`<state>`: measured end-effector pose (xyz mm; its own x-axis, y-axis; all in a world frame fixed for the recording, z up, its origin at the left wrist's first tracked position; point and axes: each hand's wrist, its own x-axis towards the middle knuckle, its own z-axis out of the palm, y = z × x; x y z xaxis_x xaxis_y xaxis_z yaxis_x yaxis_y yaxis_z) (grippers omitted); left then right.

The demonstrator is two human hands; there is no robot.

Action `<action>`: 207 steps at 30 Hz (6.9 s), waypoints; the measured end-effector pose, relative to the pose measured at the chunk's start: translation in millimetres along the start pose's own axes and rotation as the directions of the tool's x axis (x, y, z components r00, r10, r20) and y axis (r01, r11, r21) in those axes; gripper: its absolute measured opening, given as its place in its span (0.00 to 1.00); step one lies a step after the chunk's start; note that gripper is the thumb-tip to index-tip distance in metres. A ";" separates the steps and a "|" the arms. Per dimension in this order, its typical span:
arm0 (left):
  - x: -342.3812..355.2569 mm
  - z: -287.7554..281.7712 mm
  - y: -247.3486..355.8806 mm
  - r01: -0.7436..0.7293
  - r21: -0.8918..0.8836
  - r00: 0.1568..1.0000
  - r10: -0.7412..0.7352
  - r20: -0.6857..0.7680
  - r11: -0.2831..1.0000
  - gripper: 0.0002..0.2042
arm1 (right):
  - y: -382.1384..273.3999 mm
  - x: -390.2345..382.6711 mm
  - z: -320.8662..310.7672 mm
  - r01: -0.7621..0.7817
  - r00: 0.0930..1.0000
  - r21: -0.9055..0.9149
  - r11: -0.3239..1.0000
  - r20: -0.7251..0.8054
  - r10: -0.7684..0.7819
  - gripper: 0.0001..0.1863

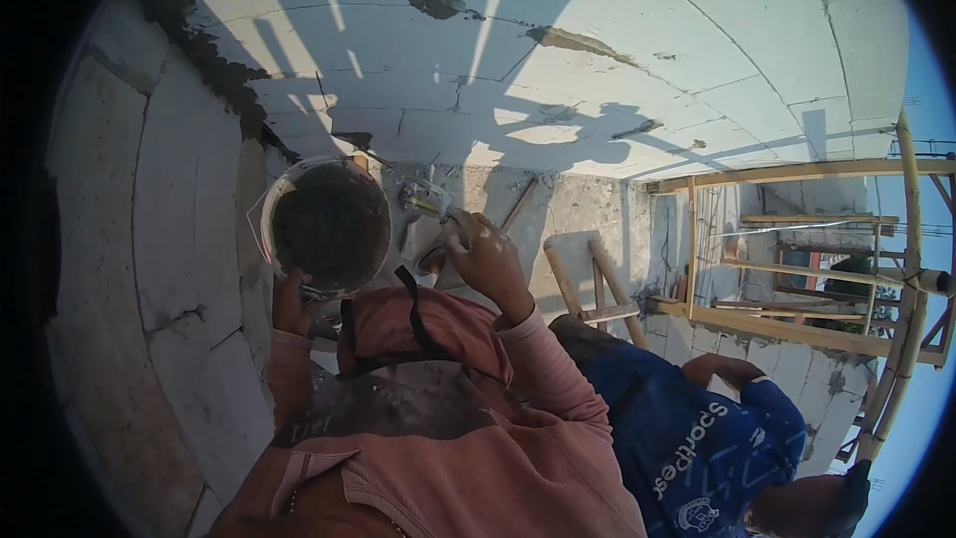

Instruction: The person scoops mortar from a bucket with a trowel and applies it onto the gaps and joints of a concrete block wall.

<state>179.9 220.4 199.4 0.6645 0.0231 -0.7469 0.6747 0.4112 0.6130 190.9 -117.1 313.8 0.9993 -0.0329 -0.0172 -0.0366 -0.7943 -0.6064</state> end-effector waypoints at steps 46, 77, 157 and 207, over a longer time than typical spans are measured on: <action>16.6 230.8 21.2 0.110 0.035 0.903 -0.115 0.414 0.993 0.09 | 122.0 -34.9 -54.8 -0.251 0.938 0.939 0.234 0.175 0.300 0.25; 3.1 91.4 62.2 -0.010 -0.009 0.896 0.013 0.444 1.000 0.27 | 36.7 95.0 -161.4 0.159 0.972 0.954 -0.253 -0.196 -0.131 0.23; 27.5 6.5 89.5 0.131 -0.111 0.973 -0.107 0.205 0.985 0.24 | 13.6 260.6 -148.6 -0.047 0.333 -0.044 0.998 -0.943 -0.026 0.17; 5.5 334.0 -27.6 -0.320 0.761 0.918 -0.013 0.396 0.564 0.24 | 220.8 -114.8 -48.9 -0.465 0.867 0.073 0.883 -0.164 0.470 0.22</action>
<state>272.2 -95.1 264.4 0.7288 -0.3446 -0.5917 0.4125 -0.4689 0.7810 67.9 -318.5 220.7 0.8484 -0.5015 -0.1694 -0.4960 -0.6415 -0.5852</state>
